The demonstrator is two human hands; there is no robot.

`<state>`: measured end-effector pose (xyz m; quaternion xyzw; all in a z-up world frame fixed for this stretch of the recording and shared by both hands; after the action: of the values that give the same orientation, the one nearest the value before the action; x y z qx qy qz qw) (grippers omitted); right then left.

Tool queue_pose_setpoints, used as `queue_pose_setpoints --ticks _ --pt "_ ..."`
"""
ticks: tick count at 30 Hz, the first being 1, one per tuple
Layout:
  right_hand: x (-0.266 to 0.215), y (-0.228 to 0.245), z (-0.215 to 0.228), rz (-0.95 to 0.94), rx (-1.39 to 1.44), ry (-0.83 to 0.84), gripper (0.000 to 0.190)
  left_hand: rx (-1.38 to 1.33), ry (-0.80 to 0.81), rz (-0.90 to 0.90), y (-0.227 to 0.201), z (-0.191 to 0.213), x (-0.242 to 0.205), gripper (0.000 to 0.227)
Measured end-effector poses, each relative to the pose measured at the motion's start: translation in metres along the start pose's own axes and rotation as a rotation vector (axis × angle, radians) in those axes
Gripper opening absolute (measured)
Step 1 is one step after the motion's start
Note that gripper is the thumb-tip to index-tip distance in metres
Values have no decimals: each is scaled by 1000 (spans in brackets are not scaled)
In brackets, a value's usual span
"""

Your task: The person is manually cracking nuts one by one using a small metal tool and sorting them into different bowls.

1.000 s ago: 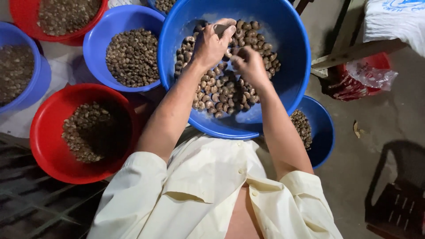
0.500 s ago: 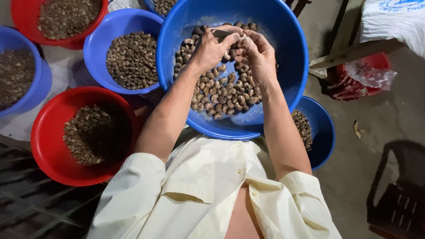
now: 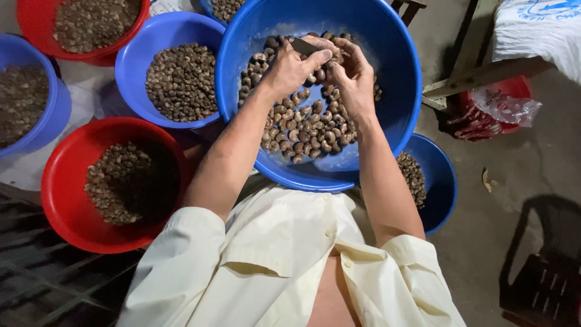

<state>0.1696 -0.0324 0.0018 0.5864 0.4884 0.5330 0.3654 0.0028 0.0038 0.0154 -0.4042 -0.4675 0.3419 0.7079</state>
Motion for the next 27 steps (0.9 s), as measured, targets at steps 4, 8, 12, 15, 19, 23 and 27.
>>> queue_pose_setpoints --ticks 4,8,12,15,19,23,27 --pt "0 -4 0 -41 39 6 39 -2 -15 45 3 1 1 22" --pt "-1 -1 -2 24 -49 32 41 24 3 24 3 2 1 20" --pt "-1 0 -2 57 -66 48 46 134 20 -63 -3 2 -1 18" --pt "-2 3 -4 16 -132 28 45 66 -82 -32 14 -4 2 23" --pt "-2 1 -4 85 -181 49 45 110 54 13 10 -2 3 22" --pt "-3 -2 -4 49 -199 28 43 154 -25 -66 13 0 2 20" --pt "-4 -4 -3 6 -125 56 44 165 -13 -77 10 0 1 17"
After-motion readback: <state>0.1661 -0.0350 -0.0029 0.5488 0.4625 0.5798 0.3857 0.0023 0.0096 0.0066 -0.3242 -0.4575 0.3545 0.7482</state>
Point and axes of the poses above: each hand's wrist, its own x-axis towards the middle knuckle, its own z-axis out of the back of the hand, y = z × x, the point moved 2 cm from there along x, towards the middle knuckle, and after that the axes turned 8 degrees about x, right-handed, at the moved point
